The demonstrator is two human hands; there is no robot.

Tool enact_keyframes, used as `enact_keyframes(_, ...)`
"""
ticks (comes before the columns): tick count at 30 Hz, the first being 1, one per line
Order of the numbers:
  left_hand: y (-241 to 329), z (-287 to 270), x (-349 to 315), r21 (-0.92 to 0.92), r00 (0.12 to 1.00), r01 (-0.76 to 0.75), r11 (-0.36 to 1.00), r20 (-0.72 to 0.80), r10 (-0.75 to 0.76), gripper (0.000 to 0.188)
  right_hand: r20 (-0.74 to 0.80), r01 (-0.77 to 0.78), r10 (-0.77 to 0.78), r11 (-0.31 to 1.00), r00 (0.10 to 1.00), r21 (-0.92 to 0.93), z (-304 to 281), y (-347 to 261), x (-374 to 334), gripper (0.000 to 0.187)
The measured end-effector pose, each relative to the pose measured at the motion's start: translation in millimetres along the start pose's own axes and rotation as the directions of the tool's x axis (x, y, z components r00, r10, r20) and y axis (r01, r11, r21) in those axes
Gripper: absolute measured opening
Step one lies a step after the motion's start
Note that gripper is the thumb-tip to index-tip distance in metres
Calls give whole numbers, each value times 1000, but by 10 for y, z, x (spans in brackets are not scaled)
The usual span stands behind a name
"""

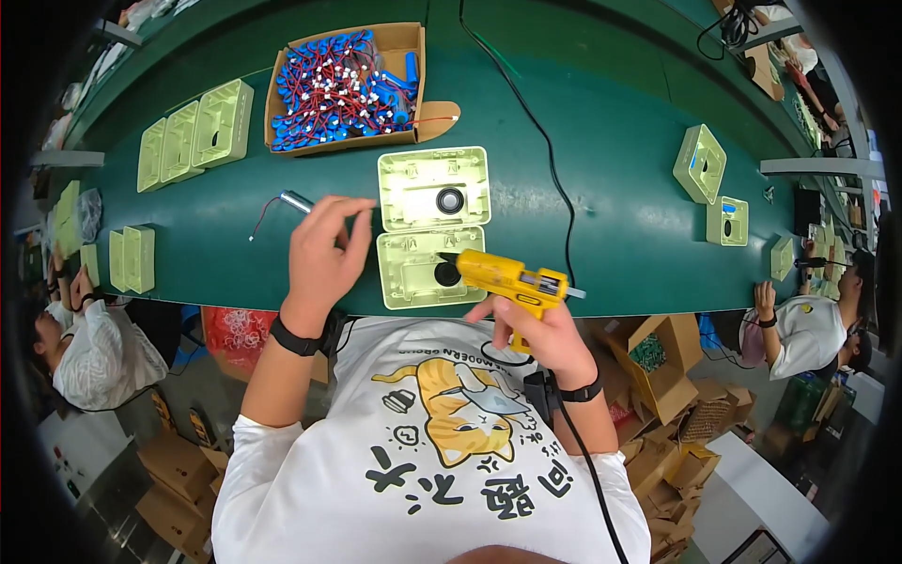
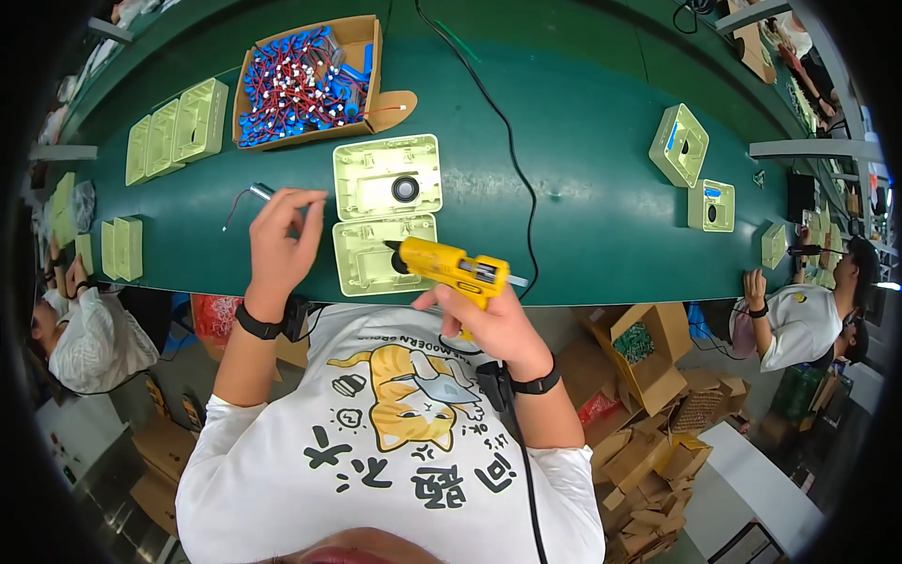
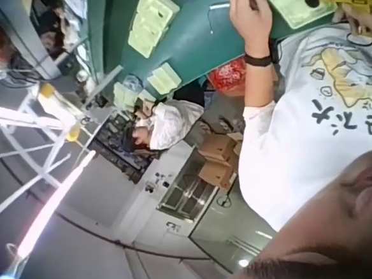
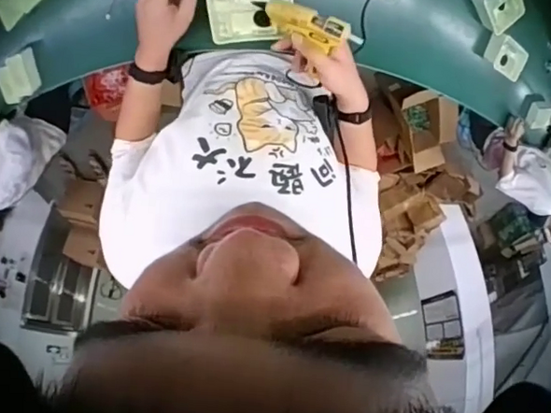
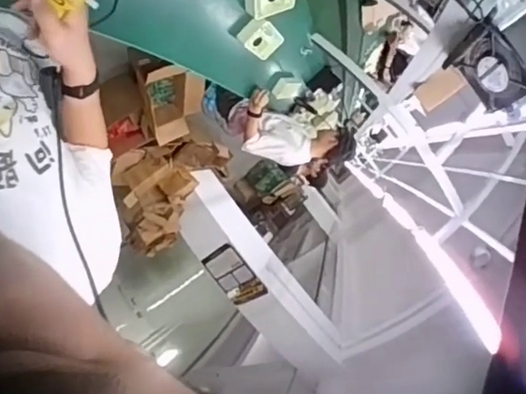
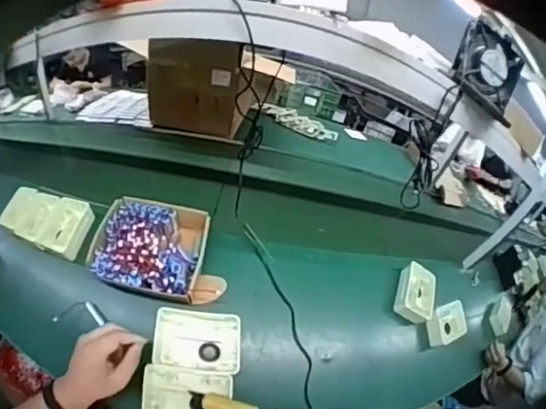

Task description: The person picks up a battery from a box, places it into a plastic housing, and applies adhesive using a glue gun. They repeat this process several times, occasionally adjusting the components within the housing by hand.

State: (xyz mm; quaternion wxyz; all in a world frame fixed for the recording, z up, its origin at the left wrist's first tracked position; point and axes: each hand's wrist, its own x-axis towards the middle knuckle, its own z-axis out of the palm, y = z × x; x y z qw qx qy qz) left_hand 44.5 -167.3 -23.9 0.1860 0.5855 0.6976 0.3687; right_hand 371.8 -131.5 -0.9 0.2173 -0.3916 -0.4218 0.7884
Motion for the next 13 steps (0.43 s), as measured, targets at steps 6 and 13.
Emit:
enact_keyframes(6, -558, -189, -25, 388, 936, -144, 910, -245, 252, 35, -41, -134, 128, 900, 991, -414, 334, 16, 394, 35)
enact_keyframes(13, -1080, -381, -106, 437, 997, 33, 899, -77, 1, 50, -112, -159, 114, 765, 987, -624, 502, 0, 518, 32)
